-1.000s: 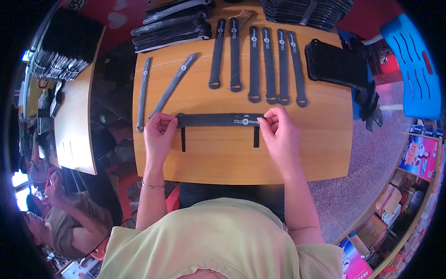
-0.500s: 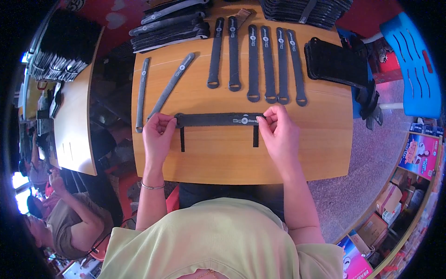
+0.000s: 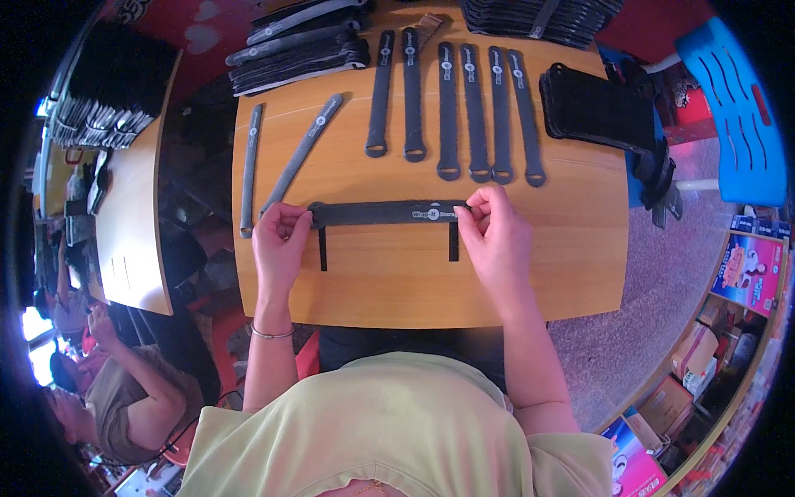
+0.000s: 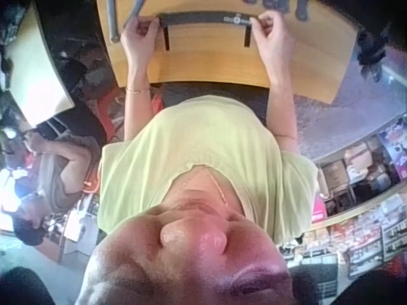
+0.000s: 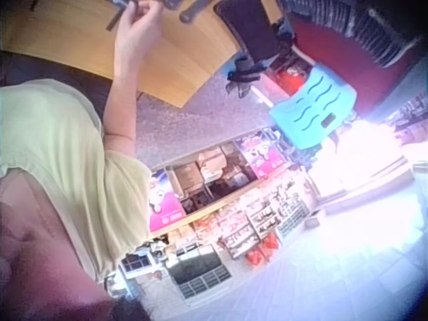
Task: Assembling and aligning black textile straps on a workspace table.
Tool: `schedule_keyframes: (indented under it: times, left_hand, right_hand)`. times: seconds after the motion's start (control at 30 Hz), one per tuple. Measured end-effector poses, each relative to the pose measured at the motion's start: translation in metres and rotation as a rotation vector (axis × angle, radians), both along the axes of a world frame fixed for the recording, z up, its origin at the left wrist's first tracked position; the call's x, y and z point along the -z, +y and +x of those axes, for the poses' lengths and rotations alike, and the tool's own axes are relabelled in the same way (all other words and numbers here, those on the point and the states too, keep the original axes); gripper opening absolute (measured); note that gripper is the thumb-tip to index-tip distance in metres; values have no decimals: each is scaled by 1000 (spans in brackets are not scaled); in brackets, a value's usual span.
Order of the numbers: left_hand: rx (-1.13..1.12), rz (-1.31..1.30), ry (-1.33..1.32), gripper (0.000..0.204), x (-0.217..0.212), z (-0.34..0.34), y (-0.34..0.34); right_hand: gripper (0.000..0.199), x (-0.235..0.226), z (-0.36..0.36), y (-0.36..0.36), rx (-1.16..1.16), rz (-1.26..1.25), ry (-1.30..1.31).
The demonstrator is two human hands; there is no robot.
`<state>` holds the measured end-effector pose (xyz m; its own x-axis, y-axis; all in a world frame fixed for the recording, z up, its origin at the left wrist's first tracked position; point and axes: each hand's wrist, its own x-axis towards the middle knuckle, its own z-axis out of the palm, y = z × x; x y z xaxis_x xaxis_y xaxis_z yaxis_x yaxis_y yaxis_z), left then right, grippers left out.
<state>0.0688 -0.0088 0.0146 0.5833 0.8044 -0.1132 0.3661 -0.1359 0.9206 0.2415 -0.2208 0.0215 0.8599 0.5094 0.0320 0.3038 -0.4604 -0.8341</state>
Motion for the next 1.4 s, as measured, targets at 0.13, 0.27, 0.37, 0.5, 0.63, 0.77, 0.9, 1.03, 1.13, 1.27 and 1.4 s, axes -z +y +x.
schedule_keyframes:
  times: [0.13, 0.27, 0.37, 0.5, 0.63, 0.77, 0.9, 1.03, 1.13, 1.27, 1.4]
  left_hand:
    - [2, 18, 15, 6, -1, 0, 0]
    - [6, 30, 21, 6, -2, 1, -1]
    - [-2, 35, 6, 6, -2, 1, -2]
    - [-2, 44, 28, 5, -1, 0, -2]
    - [-4, 47, 16, 5, -1, 1, -3]
    - [-12, 51, 12, 5, 0, 0, -3]
    - [-10, 65, 8, 6, 1, 1, -4]
    - [-17, 121, 38, 7, 2, 0, -6]
    - [-9, 179, 35, 8, 1, 0, -7]
    - [-3, 197, 27, 10, -2, -4, -6]
    - [-65, 148, -54, 10, -2, -15, -3]
  right_hand:
    - [19, 0, 0, 1, 0, -4, 3]
    - [19, -1, -2, 1, -1, -16, -26]
    - [19, -2, -3, 1, -13, -21, -60]
    - [19, -1, -3, 0, -14, -25, -57]
    - [20, 2, -4, -1, -26, -29, -94]
    - [21, 4, -4, -2, -24, -29, -124]
    - [22, 4, -6, -1, -17, -27, -163]
    - [23, 6, -6, -2, -15, -18, -279]
    - [23, 5, -7, -1, -10, -12, -315]
    - [21, 11, -5, -3, 17, 67, -29]
    - [13, 15, -5, -8, -3, 240, -55]
